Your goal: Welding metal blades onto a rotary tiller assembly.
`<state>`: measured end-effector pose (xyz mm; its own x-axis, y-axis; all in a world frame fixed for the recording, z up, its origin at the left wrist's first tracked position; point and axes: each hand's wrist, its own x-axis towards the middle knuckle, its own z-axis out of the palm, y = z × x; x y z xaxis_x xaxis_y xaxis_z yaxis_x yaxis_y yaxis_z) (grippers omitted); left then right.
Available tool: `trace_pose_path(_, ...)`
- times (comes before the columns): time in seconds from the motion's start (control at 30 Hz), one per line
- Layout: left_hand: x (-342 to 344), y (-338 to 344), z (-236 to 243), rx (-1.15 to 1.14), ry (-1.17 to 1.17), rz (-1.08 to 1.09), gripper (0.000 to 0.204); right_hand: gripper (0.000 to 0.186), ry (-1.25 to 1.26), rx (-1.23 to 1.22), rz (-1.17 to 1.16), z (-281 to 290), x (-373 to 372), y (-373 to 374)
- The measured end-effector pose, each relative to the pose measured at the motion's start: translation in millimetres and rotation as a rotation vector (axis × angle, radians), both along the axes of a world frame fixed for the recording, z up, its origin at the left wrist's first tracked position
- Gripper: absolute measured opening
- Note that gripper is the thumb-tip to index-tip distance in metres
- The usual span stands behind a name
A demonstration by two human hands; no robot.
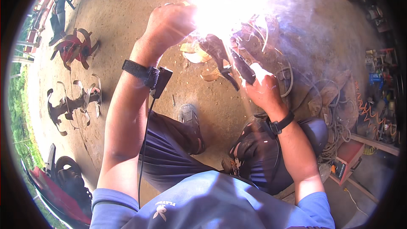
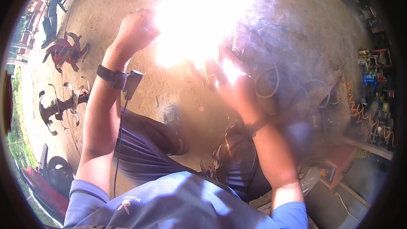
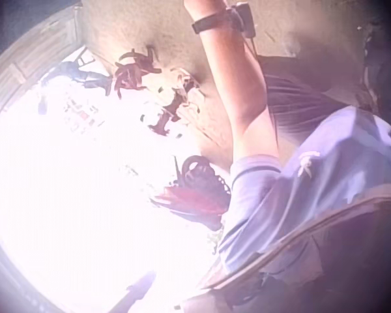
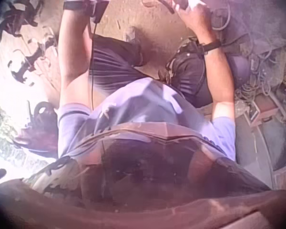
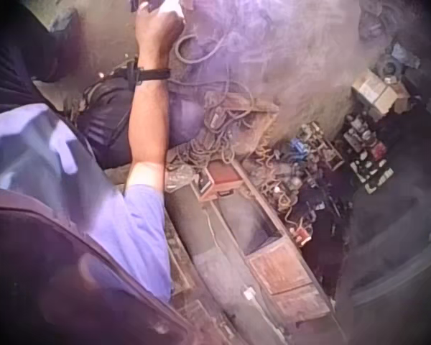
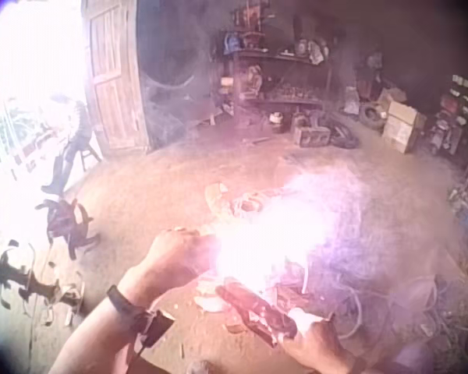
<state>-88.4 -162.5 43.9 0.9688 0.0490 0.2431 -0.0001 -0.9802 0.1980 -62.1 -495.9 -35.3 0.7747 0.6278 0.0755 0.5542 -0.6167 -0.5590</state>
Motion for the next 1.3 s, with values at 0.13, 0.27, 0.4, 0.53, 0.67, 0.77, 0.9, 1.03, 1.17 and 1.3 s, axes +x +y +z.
trace_pose_path(0.13, 2.9, 3.5, -5.0, -0.015, -0.006, -0.007, 0.03, 0.034, -0.128, 0.201, 0.034, 2.1, -0.4, 2.7)
trace_pose_path(0.27, 4.6, 2.0, -5.2, 0.063, 0.015, -0.022, 0.036, 0.032, 0.035, -0.067, -0.05, 3.4, -0.9, 3.9)
trace_pose_path(0.4, 5.1, -0.8, 0.7, 0.075, 0.09, 0.041, 0.036, 0.028, 0.031, 0.036, -0.077, 1.9, -2.2, 3.2)
trace_pose_path(0.53, 4.5, -3.5, 4.1, 0.029, 0.088, -0.014, 0.041, 0.03, 0.094, -0.055, -0.074, 0.7, -0.5, 2.9)
trace_pose_path(0.67, 4.5, -2.5, 4.1, 0.009, 0.141, 0.04, 0.04, 0.03, 0.005, 0.01, -0.062, 2.6, -1.9, 2.2)
trace_pose_path(0.77, 5.1, -0.9, 1.9, -0.002, 0.077, -0.02, 0.042, 0.03, 0.034, 0.012, -0.046, 5.5, -4.2, 0.2)
trace_pose_path(0.9, 5.8, 0.9, -0.7, 0.003, 0.062, -0.021, 0.046, 0.03, 0.088, 0.009, -0.049, 5.8, -5.6, -2.0)
trace_pose_path(1.03, 4.2, 0.4, 0.8, -0.003, 0.072, -0.005, 0.043, 0.036, 0.077, -0.066, -0.057, 0.8, -3.2, -2.8)
trace_pose_path(1.17, 2.3, -0.5, 5.2, 0.002, 0.072, -0.027, 0.042, 0.044, 0.102, -0.074, -0.057, -2.0, -0.7, -4.3)
trace_pose_path(1.3, 0.9, -2.0, 4.8, 0.023, 0.073, -0.034, 0.039, 0.033, 0.102, -0.062, -0.071, -1.4, -1.1, -5.1)
